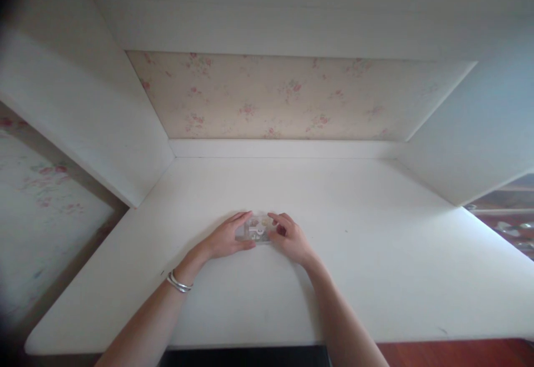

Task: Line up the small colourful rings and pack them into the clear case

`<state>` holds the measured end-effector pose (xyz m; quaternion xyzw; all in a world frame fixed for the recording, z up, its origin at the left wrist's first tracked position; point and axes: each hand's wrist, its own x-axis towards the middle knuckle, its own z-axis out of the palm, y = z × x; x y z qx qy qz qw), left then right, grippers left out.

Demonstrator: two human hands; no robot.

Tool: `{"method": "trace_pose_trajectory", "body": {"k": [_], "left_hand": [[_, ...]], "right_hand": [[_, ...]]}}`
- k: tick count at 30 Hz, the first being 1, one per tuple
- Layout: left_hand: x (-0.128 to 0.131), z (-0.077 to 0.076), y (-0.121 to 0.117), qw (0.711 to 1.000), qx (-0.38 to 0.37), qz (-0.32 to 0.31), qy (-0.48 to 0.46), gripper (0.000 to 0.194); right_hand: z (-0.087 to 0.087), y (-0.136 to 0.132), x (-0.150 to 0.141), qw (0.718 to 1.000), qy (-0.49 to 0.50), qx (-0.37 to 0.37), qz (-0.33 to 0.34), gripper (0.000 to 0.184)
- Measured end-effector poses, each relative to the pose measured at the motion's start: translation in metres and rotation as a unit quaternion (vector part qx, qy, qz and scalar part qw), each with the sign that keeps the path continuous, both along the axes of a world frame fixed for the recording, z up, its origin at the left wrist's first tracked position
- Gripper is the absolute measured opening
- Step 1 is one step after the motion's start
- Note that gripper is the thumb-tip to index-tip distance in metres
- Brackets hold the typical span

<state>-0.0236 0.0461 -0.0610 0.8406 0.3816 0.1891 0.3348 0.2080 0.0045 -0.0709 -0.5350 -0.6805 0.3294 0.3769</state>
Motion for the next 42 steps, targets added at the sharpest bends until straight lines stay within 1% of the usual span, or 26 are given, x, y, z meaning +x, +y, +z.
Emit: {"method": "trace_pose_trajectory", "body": {"k": [2, 4, 8, 12, 15, 19, 26, 30, 33, 36, 39, 40, 42], "left_hand": [[0.001, 0.0, -0.001, 1.0, -0.003, 0.003, -0.014, 0.091], [0.001, 0.0, -0.002, 0.999, 0.002, 0.005, -0.032, 0.09], [0.003, -0.002, -0.002, 0.998, 0.015, 0.003, -0.053, 0.085], [0.002, -0.004, -0.001, 0.999, 0.01, 0.009, -0.052, 0.089], [0.003, -0.006, 0.001, 0.999, -0.001, 0.016, -0.046, 0.091], [0.003, -0.008, 0.001, 0.999, -0.006, 0.024, -0.047, 0.091], [0.003, -0.007, 0.002, 0.998, -0.009, 0.023, -0.058, 0.093], [0.004, -0.01, 0.003, 0.999, -0.001, 0.018, -0.046, 0.102], [0.005, -0.012, 0.003, 0.999, 0.002, 0.024, -0.041, 0.102], [0.006, -0.009, 0.002, 0.998, -0.012, 0.032, -0.05, 0.102], [0.005, -0.001, 0.001, 0.994, -0.047, 0.033, -0.089, 0.1], [0.005, 0.001, 0.0, 0.991, -0.067, 0.034, -0.111, 0.098], [0.006, 0.006, -0.002, 0.978, -0.122, 0.033, -0.169, 0.095]], "right_hand": [[0.001, -0.002, -0.001, 1.0, 0.019, 0.006, 0.005, 0.044], [0.002, -0.005, -0.002, 1.0, 0.021, 0.011, 0.02, 0.049], [0.004, -0.008, -0.002, 0.999, -0.027, -0.001, 0.026, 0.056], [0.005, -0.008, -0.001, 0.998, -0.062, -0.006, 0.025, 0.057], [0.006, -0.006, -0.002, 0.997, -0.067, -0.003, 0.028, 0.056], [0.006, -0.005, 0.0, 0.997, -0.067, -0.017, 0.029, 0.058], [0.006, -0.006, 0.006, 0.996, -0.061, -0.04, 0.048, 0.078], [0.006, -0.005, 0.003, 0.996, -0.071, -0.041, 0.032, 0.075], [0.005, -0.004, 0.002, 0.995, -0.076, -0.051, 0.028, 0.076], [0.006, -0.003, 0.003, 0.996, -0.06, -0.048, 0.04, 0.078], [0.009, -0.005, 0.004, 0.998, -0.02, -0.044, 0.051, 0.08], [0.011, -0.006, 0.004, 0.997, 0.004, -0.053, 0.048, 0.079], [0.016, -0.01, 0.003, 0.991, 0.083, -0.099, 0.04, 0.074]]}}
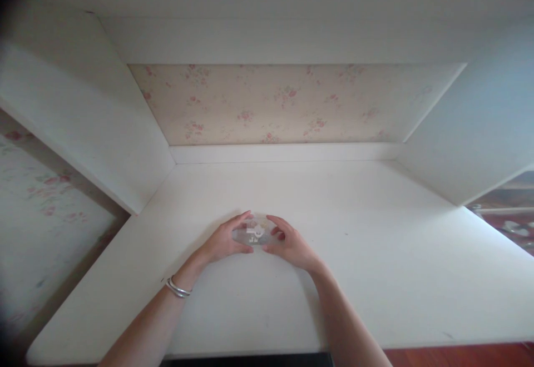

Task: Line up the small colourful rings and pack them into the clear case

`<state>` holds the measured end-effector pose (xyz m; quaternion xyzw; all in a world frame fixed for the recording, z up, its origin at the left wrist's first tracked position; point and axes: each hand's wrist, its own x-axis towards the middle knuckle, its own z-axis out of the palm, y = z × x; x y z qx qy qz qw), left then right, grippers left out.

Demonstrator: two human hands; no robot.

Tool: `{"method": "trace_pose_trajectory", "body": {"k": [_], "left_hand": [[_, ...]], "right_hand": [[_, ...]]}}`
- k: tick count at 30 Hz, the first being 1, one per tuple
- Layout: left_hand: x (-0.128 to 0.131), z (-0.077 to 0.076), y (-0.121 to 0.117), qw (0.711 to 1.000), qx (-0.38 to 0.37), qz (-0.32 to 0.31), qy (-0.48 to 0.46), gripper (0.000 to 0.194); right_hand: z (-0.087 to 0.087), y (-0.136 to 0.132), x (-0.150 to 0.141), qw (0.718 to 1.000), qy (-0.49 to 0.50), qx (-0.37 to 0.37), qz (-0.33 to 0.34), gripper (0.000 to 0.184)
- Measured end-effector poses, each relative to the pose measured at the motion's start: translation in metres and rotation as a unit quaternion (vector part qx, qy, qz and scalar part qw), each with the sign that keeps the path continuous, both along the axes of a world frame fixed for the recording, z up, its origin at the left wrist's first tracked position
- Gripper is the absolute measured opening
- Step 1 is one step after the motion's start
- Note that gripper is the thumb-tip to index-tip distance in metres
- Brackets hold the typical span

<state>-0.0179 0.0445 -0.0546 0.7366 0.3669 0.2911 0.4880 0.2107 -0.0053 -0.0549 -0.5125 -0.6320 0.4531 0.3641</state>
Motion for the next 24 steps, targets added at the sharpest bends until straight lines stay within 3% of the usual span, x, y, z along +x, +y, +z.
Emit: {"method": "trace_pose_trajectory", "body": {"k": [3, 7, 15, 20, 24], "left_hand": [[0.004, 0.007, -0.005, 0.992, -0.092, -0.011, -0.091, 0.094], [0.008, 0.013, -0.012, 0.975, -0.164, -0.032, -0.149, 0.098], [0.007, 0.009, -0.01, 0.97, -0.206, -0.028, -0.129, 0.096], [0.007, 0.006, -0.01, 0.967, -0.217, -0.044, -0.125, 0.099], [0.007, 0.005, -0.009, 0.966, -0.216, -0.052, -0.132, 0.096]], "right_hand": [[0.006, -0.007, -0.006, 0.984, 0.154, -0.086, 0.005, 0.069], [0.008, -0.012, -0.016, 0.957, 0.256, -0.133, 0.016, 0.084], [0.003, -0.009, -0.019, 0.948, 0.283, -0.139, -0.036, 0.089], [0.004, -0.008, -0.021, 0.953, 0.271, -0.131, -0.025, 0.092], [0.004, -0.006, -0.022, 0.953, 0.283, -0.1, -0.029, 0.078]]}}
